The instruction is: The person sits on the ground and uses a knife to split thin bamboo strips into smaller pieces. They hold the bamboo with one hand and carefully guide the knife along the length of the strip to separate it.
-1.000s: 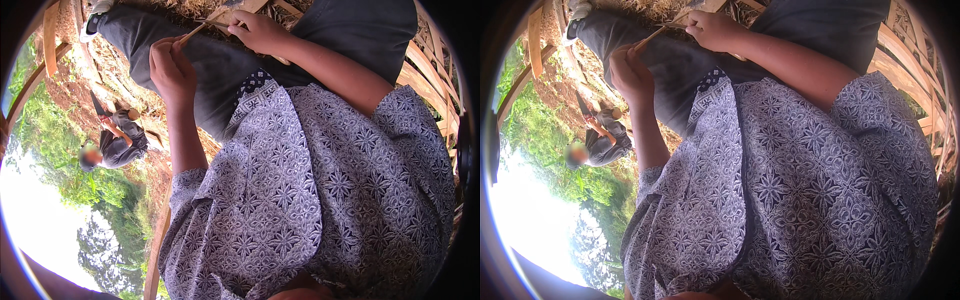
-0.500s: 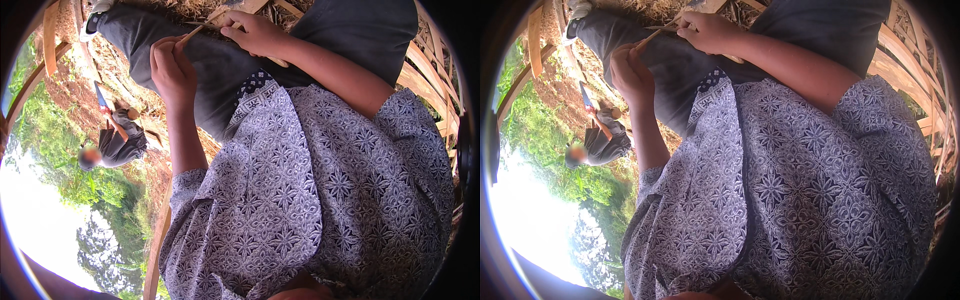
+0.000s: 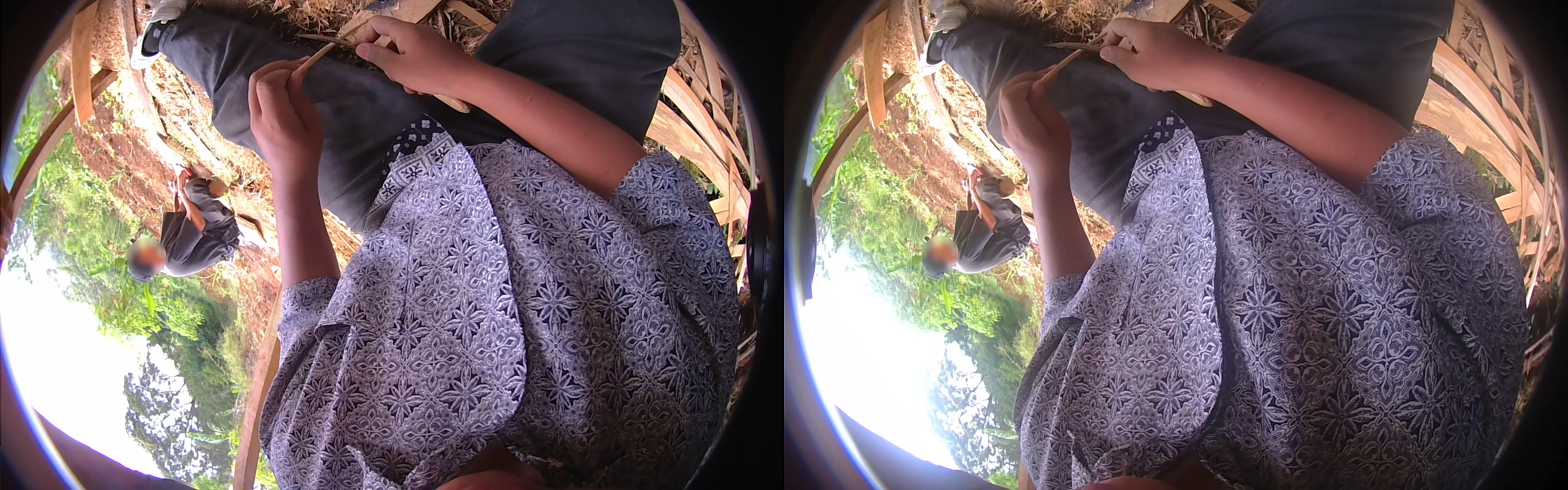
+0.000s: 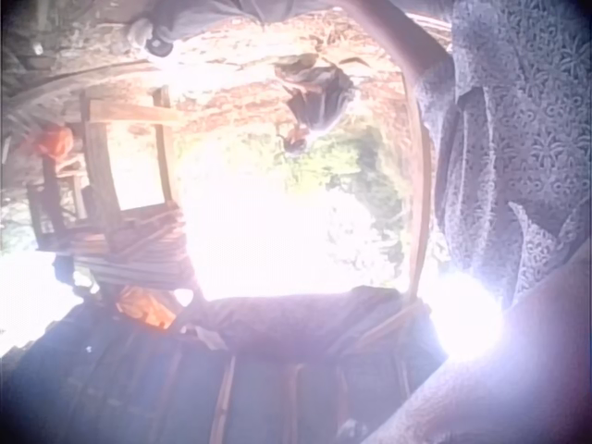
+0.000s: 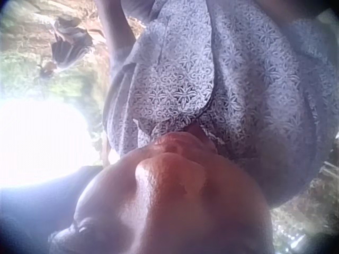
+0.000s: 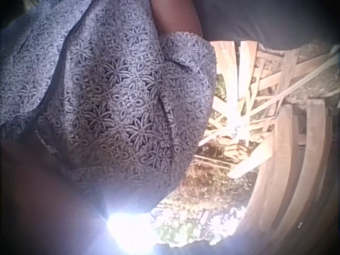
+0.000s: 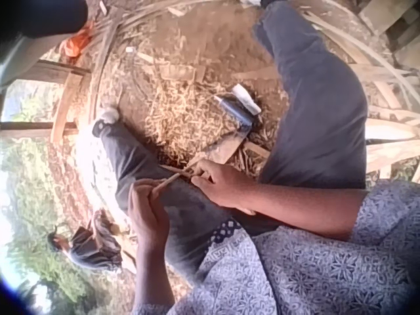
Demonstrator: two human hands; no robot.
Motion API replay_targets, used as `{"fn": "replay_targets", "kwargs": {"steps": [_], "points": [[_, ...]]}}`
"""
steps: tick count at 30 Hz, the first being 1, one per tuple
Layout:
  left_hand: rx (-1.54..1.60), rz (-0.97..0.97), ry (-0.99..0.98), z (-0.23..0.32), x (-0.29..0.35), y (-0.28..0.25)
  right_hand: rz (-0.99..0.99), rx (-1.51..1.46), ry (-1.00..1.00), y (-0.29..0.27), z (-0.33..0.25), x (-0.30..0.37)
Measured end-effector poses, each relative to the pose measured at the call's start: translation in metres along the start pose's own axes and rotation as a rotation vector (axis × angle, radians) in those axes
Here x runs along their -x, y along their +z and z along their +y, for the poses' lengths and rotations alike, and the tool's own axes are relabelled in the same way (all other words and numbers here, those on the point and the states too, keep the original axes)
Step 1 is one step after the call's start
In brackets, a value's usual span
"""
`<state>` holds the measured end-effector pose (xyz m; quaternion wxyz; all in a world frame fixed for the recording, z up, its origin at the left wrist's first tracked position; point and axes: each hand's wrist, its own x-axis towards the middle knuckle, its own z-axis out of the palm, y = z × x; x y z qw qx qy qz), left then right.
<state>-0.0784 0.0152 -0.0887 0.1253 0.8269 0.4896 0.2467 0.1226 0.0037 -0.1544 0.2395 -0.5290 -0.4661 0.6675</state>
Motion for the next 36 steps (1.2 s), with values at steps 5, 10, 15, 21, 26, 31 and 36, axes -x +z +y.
{"fn": "replay_targets", "kwargs": {"steps": [5, 10, 15, 21, 26, 31, 36], "points": [[-0.017, -0.013, 0.012, 0.0, -0.001, 0.0, 0.077, 0.089, -0.04, 0.003, 0.023, -0.01], [0.001, -0.014, -0.007, 0.002, -0.001, 0.0, 0.182, 0.294, 0.04, -0.006, 0.075, -0.028], [0.013, 0.003, -0.019, 0.0, 0.001, 0.0, 0.19, -0.043, -0.057, -0.002, 0.023, -0.012], [-0.014, 0.017, -0.019, 0.005, -0.001, -0.002, 0.071, 0.029, -0.214, 0.01, -0.016, 0.016], [0.025, 0.033, -0.043, 0.008, -0.004, 0.001, 0.226, 0.141, -0.425, 0.011, -0.003, 0.007], [0.011, 0.057, -0.015, 0.004, 0.0, 0.001, 0.111, 0.165, -0.053, -0.001, 0.029, 0.005], [-0.036, 0.052, -0.051, 0.006, 0.002, -0.002, 0.115, 0.103, -0.054, -0.007, 0.006, 0.012]]}}
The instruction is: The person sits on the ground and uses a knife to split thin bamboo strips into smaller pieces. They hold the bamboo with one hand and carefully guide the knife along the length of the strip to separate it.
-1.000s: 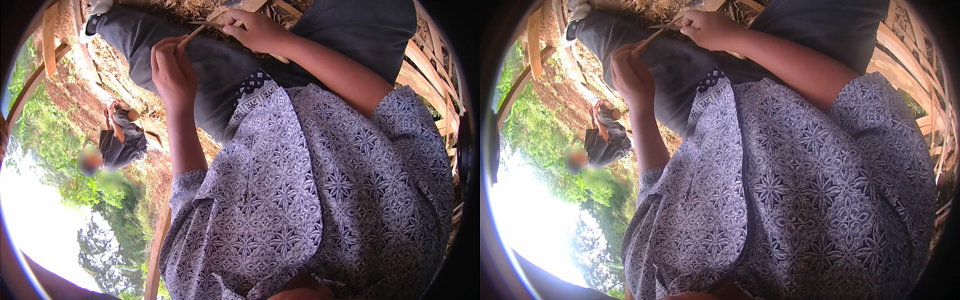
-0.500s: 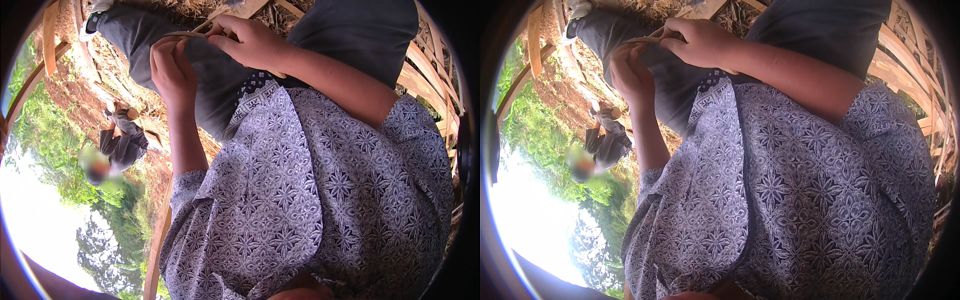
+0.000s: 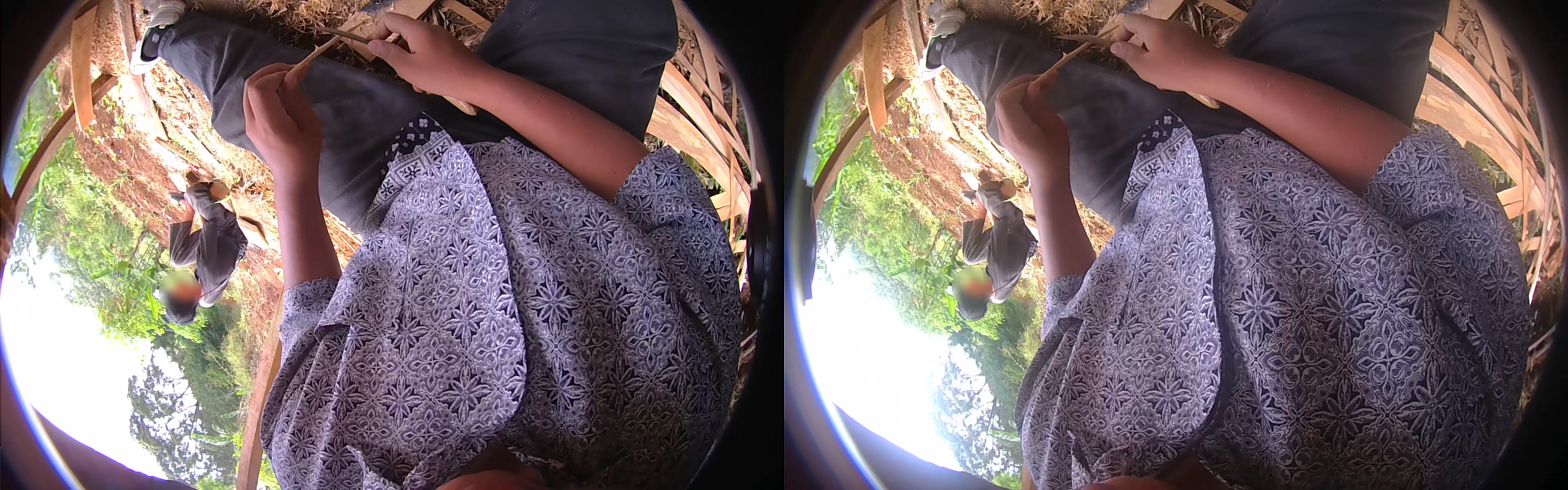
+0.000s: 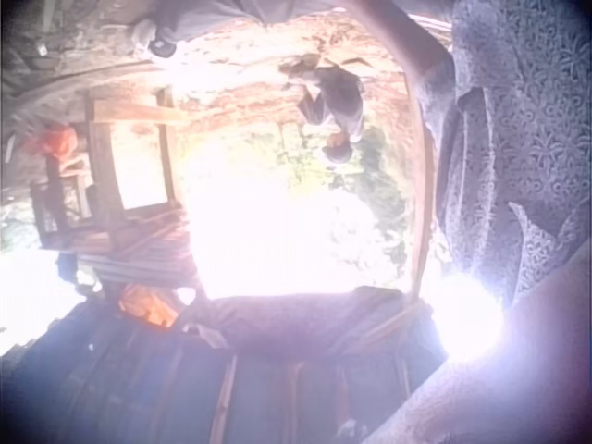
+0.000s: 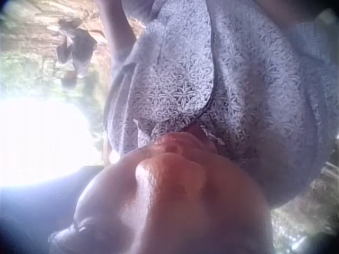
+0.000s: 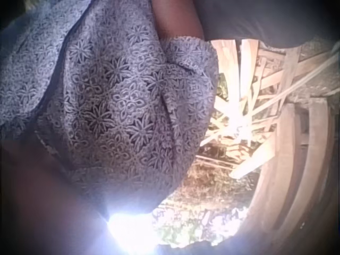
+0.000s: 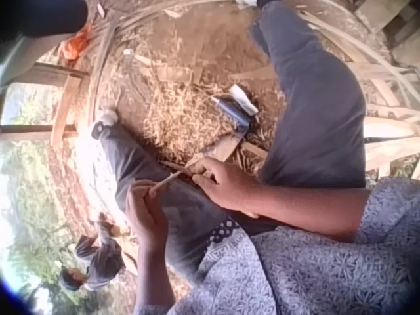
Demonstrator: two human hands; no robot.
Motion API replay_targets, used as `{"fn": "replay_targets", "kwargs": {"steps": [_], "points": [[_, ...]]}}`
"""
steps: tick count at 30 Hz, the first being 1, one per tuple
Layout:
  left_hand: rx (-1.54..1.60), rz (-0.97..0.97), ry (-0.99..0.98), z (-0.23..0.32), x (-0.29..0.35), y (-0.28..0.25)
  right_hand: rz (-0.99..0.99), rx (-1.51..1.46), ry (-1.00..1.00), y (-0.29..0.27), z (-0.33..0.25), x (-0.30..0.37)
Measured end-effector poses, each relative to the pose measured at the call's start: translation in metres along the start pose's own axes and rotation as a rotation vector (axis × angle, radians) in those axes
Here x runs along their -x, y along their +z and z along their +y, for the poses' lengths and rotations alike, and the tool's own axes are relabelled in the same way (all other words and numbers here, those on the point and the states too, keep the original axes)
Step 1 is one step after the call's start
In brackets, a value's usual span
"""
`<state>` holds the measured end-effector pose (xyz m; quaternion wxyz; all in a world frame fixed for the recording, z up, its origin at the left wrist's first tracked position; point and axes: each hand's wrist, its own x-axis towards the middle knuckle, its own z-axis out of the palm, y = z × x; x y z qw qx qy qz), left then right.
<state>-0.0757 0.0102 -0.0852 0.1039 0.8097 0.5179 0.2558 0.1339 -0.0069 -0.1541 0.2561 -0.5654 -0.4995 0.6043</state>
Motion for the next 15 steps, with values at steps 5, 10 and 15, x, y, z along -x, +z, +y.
{"fn": "replay_targets", "kwargs": {"steps": [5, 10, 15], "points": [[0.03, -0.002, 0.05, -0.001, -0.001, 0.0, -0.061, -0.088, -0.086, 0.005, -0.032, 0.007], [0.052, -0.006, 0.038, 0.001, -0.001, 0.0, -0.026, -0.019, -0.183, 0.009, -0.019, 0.004], [0.02, -0.019, 0.036, -0.001, -0.002, -0.001, 0.176, 0.045, -0.414, 0.023, 0.003, -0.006]]}}
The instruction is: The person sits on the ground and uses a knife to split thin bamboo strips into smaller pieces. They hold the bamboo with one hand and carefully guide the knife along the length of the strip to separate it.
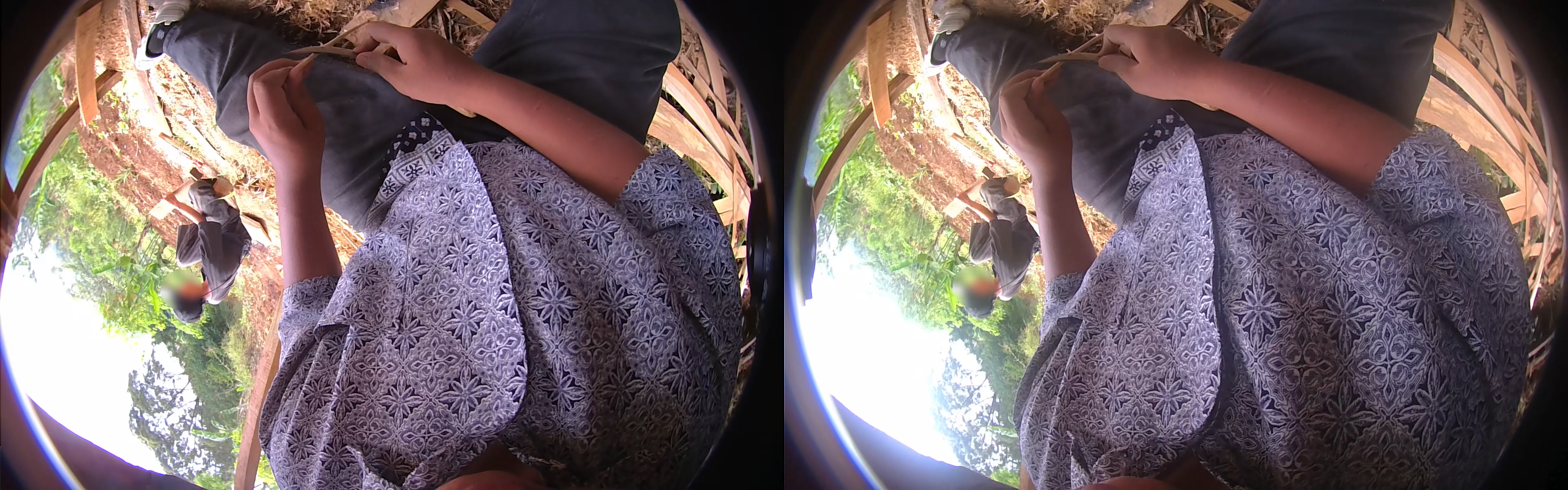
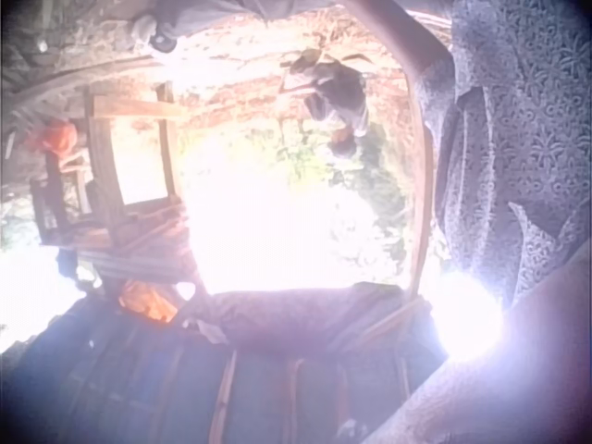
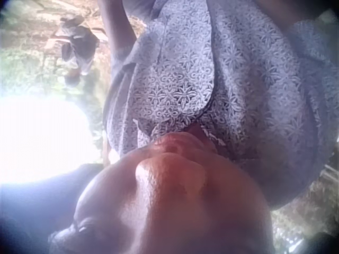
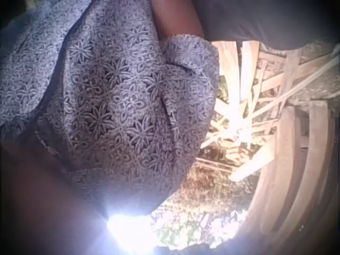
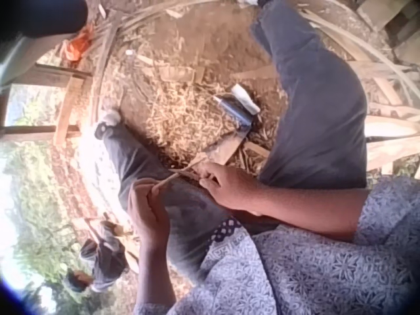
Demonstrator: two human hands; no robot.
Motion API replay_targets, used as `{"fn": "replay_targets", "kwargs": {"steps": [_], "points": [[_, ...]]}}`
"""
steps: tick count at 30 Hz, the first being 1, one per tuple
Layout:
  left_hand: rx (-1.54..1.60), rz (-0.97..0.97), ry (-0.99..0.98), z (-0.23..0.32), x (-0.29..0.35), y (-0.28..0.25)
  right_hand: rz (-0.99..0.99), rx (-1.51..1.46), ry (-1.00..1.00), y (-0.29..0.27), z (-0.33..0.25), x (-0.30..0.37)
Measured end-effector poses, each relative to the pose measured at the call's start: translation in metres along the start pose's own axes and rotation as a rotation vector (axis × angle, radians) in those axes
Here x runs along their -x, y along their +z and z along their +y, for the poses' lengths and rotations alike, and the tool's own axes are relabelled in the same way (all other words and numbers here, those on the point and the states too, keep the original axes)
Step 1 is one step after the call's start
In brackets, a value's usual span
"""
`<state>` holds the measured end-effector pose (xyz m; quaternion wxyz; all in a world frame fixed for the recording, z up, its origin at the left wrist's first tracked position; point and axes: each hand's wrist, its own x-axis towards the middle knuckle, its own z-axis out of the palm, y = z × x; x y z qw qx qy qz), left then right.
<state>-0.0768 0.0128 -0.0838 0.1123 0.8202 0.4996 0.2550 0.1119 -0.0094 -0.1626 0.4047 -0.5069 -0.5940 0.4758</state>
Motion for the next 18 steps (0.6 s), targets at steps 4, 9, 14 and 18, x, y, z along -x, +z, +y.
{"fn": "replay_targets", "kwargs": {"steps": [4, 9, 14, 18], "points": [[-0.029, 0.0, 0.023, -0.003, 0.002, 0.0, -0.19, 0.018, 0.569, -0.02, 0.022, 0.006], [0.008, 0.018, -0.027, 0.001, 0.001, 0.002, -0.214, -0.139, 0.421, -0.021, -0.031, -0.003], [0.002, 0.013, 0.016, 0.002, -0.001, 0.002, -0.156, -0.081, 0.251, -0.011, -0.023, -0.002], [0.016, 0.009, 0.008, 0.001, 0.0, 0.002, -0.083, 0.059, 0.133, -0.008, 0.006, 0.005]]}}
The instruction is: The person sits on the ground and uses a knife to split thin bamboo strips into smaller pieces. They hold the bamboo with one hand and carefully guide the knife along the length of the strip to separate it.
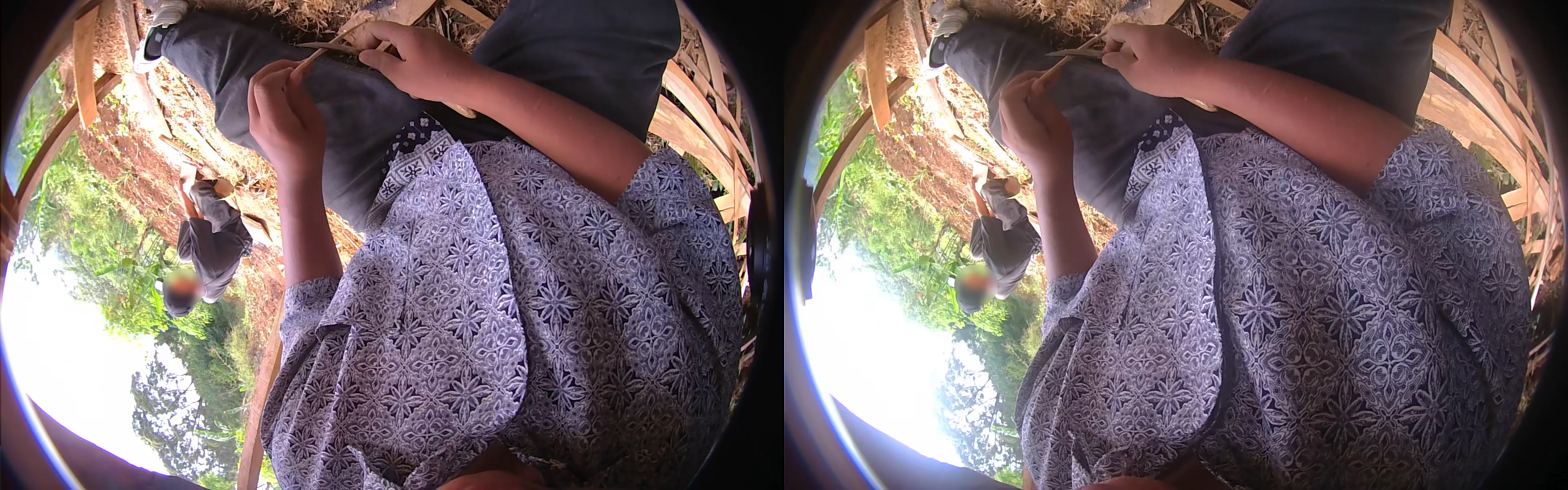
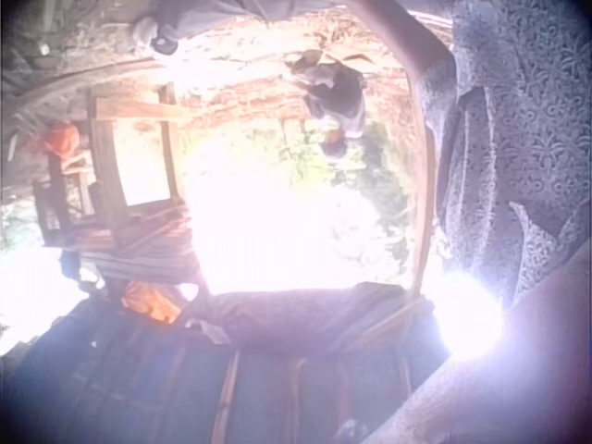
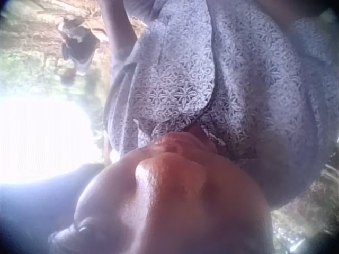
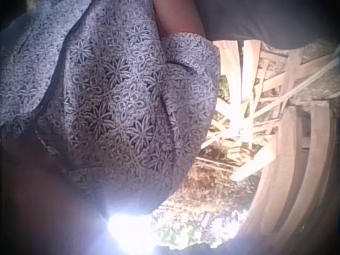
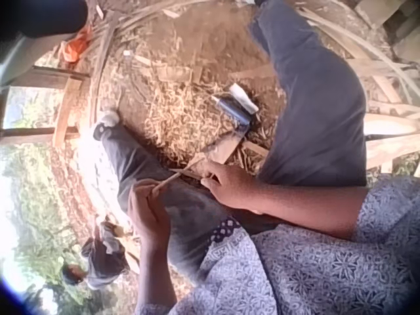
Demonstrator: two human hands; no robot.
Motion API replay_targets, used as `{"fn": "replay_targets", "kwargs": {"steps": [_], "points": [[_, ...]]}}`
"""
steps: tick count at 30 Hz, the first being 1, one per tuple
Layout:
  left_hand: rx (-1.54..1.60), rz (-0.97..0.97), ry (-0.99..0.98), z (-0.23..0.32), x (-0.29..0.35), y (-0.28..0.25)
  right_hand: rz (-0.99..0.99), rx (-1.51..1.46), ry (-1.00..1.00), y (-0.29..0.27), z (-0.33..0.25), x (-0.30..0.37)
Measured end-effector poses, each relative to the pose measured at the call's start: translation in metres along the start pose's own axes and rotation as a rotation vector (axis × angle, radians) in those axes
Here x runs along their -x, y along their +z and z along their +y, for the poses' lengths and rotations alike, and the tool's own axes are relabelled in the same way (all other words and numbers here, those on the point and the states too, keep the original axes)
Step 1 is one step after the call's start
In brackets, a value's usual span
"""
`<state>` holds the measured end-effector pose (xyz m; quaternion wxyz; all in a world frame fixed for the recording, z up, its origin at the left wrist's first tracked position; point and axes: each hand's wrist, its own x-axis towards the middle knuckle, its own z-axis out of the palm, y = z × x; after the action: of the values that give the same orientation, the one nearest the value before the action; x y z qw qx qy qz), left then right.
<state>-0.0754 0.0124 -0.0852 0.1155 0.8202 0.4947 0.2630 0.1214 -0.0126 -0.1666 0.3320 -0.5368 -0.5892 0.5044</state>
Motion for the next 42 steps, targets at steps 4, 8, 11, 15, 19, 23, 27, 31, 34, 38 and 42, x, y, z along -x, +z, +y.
{"fn": "replay_targets", "kwargs": {"steps": [4, 8, 11, 15, 19, 23, 27, 31, 34, 38, 42], "points": [[-0.035, 0.015, 0.037, -0.002, 0.0, -0.001, -0.103, -0.029, 0.26, -0.009, 0.017, 0.001], [0.051, 0.038, -0.029, 0.0, 0.0, 0.001, -0.094, -0.161, 0.241, -0.01, -0.025, 0.0], [0.032, 0.029, -0.028, 0.002, -0.002, 0.001, -0.087, -0.215, 0.19, -0.009, -0.036, 0.0], [-0.005, 0.027, 0.003, -0.001, -0.003, 0.001, -0.109, -0.236, 0.235, -0.009, -0.039, 0.001], [0.009, 0.038, -0.017, -0.001, -0.002, 0.003, -0.135, -0.21, 0.223, -0.006, -0.034, -0.001], [0.008, 0.035, -0.017, 0.0, -0.004, 0.004, -0.013, -0.118, 0.035, 0.003, -0.016, -0.002], [-0.019, 0.034, -0.009, -0.003, -0.004, 0.001, 0.048, 0.122, 0.047, 0.015, 0.036, 0.0], [-0.026, 0.043, -0.082, -0.002, 0.001, 0.002, -0.023, -0.034, 0.213, 0.007, 0.029, 0.001], [0.001, 0.023, -0.042, -0.003, -0.001, 0.002, -0.099, -0.194, 0.297, -0.005, -0.017, -0.002], [-0.013, 0.019, -0.017, -0.002, -0.002, 0.002, -0.178, -0.255, 0.31, -0.009, -0.038, -0.006], [-0.003, 0.02, -0.011, -0.003, -0.001, 0.002, -0.016, -0.122, 0.009, 0.002, -0.019, -0.006]]}}
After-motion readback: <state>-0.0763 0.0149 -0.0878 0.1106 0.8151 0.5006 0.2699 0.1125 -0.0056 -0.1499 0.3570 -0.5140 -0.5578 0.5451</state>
